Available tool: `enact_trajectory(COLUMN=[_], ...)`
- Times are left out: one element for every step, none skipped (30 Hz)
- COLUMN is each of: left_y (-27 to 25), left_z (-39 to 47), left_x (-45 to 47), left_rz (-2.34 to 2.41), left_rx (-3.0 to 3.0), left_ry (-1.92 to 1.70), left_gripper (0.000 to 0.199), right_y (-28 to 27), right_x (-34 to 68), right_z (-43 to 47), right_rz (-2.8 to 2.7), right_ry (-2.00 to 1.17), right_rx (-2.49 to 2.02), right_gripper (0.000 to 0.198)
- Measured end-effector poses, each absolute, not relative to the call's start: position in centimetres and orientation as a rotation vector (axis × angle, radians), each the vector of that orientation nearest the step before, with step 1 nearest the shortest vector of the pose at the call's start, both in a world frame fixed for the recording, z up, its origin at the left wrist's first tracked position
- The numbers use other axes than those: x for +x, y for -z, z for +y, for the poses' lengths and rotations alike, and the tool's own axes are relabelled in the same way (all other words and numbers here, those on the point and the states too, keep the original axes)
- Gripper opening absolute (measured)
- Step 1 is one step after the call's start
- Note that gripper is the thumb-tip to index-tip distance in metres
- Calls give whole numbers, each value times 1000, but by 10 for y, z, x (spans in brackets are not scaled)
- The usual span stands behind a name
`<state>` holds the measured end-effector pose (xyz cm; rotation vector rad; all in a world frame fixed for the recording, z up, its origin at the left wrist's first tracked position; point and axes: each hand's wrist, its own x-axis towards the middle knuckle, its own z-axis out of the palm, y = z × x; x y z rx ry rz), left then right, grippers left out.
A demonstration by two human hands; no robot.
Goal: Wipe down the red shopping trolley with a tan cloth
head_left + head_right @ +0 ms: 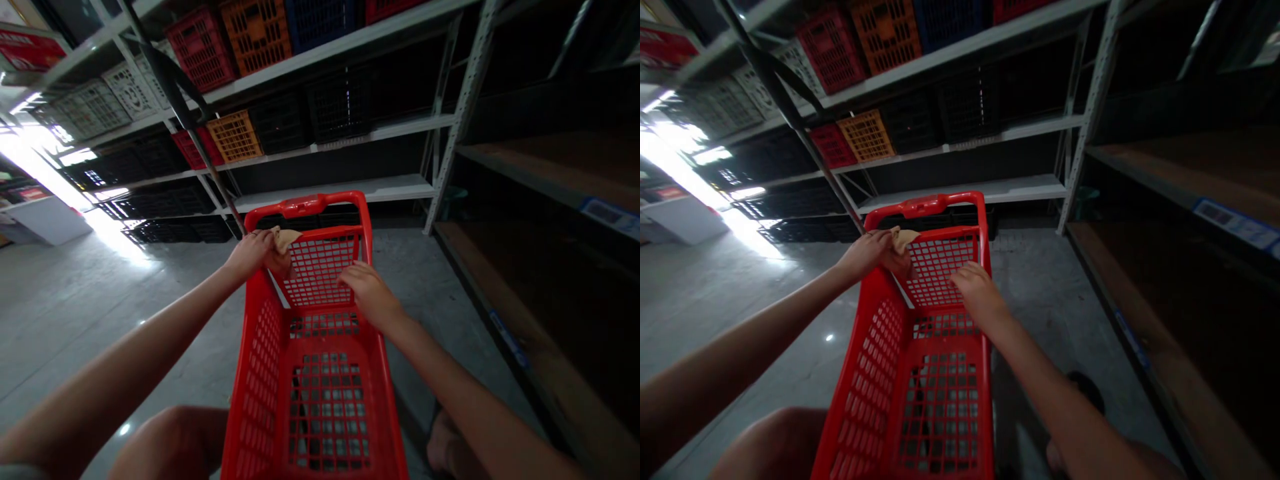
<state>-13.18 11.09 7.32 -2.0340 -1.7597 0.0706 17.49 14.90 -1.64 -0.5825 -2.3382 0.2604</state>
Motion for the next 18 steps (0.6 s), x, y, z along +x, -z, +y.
enact_trajectory(left_y=[-69,-64,-59,-53,-49,-45,-43,-42,-41,-42,-42,-43,-44,-45,-45,-46,-47,-49], left_z=[116,123,134,146,160,173,185,196,205,211,216,218,218,216,212,207,201,193], left_x=[-126,-117,-104,-89,-72,-53,-35,-18,-2,11,19,24,24,20,12,1,-14,-31], left_rz=[-1741,-1713,-1683,-1647,-1614,-1581,-1543,-1501,-1463,-1435,-1417,-1411,-1412,-1418,-1428,-1447,-1474,-1512], left_rx=[-2053,-2083,-2114,-2150,-2182,-2209,-2235,-2256,-2273,-2283,-2289,-2292,-2294,-2294,-2292,-2286,-2279,-2264], left_ry=[-70,-66,-52,-33,-15,11,40,72,98,113,114,105,93,82,76,71,63,53], left_gripper=[41,46,50,54,56,56,54,51,47,43,41,40,41,42,45,48,50,52], right_y=[14,13,10,8,6,3,1,-1,-2,-3,-4,-5,-5,-5,-5,-4,-3,-2], right_x=[175,176,176,177,178,178,178,178,178,178,179,179,179,180,181,181,182,182], right_z=[148,146,145,144,142,140,139,138,137,136,136,135,135,135,135,134,134,135], right_rz=[-2360,-2381,-2401,-2421,-2443,-2467,-2488,-2510,-2531,-2552,-2570,-2583,-2592,-2595,-2592,-2589,-2582,-2575], right_ry=[-259,-254,-246,-236,-228,-224,-220,-218,-216,-214,-209,-201,-192,-184,-177,-176,-179,-187], right_rx=[-593,-610,-635,-663,-691,-718,-745,-770,-794,-816,-837,-857,-875,-888,-895,-892,-885,-869], right_gripper=[43,43,42,41,41,40,40,39,38,37,36,35,34,33,31,30,28,27])
